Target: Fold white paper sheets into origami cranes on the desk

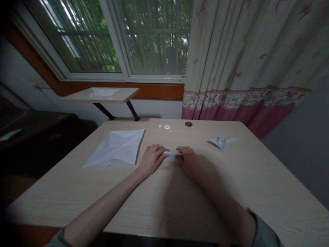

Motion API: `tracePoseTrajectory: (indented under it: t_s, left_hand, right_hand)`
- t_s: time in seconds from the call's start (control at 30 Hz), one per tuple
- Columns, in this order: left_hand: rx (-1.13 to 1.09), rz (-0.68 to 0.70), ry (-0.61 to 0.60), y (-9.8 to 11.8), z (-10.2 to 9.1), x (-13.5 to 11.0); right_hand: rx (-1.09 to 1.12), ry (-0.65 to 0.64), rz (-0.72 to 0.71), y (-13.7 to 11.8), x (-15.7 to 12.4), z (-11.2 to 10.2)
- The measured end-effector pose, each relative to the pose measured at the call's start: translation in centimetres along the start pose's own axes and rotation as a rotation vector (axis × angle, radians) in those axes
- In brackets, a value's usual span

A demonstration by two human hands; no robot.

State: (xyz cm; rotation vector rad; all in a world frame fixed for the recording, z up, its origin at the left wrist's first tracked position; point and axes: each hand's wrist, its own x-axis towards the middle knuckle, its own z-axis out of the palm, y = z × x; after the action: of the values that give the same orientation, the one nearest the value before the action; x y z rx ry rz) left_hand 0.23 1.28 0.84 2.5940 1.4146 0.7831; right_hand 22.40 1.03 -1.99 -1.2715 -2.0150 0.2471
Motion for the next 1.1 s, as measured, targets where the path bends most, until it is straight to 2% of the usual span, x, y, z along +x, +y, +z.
tracePoseTrajectory:
  t_s: [0.17, 0.33, 0.4, 0.7, 0.9, 1.1]
  left_hand:
    - [-0.036, 0.046, 0.099, -0.1, -0.2, 0.1]
    - [-0.077, 0.132, 0.235, -0.4, 0.2, 0.1]
    - [-0.074, 0.153, 0.254, -0.6, 0.4, 0.0]
    - [-0.042, 0.044, 0.062, -0.3, 0.3, 0.0]
    - [-0.025, 0.119, -0.028, -0.1, 0.1, 0.0]
    - [-0.038, 0.149, -0.066, -0.1, 0.1, 0.1]
  right_hand:
    - [-0.089, -0.058, -0.159, -0.2, 0.1, -0.4]
    - [-0.064, 0.02, -0.26, -0.5, 0.1, -0.8]
    - [-0.052, 0.04, -0.273, -0.4, 0.0, -0.8]
    - [0.005, -0.056, -0.224, -0.9, 0.1, -1.1]
    - [-0.004, -0.105, -0.228, -1.4, 0.1, -1.2]
    - [-0.018, -0.176, -0.201, -1.3, 0.3, -1.0]
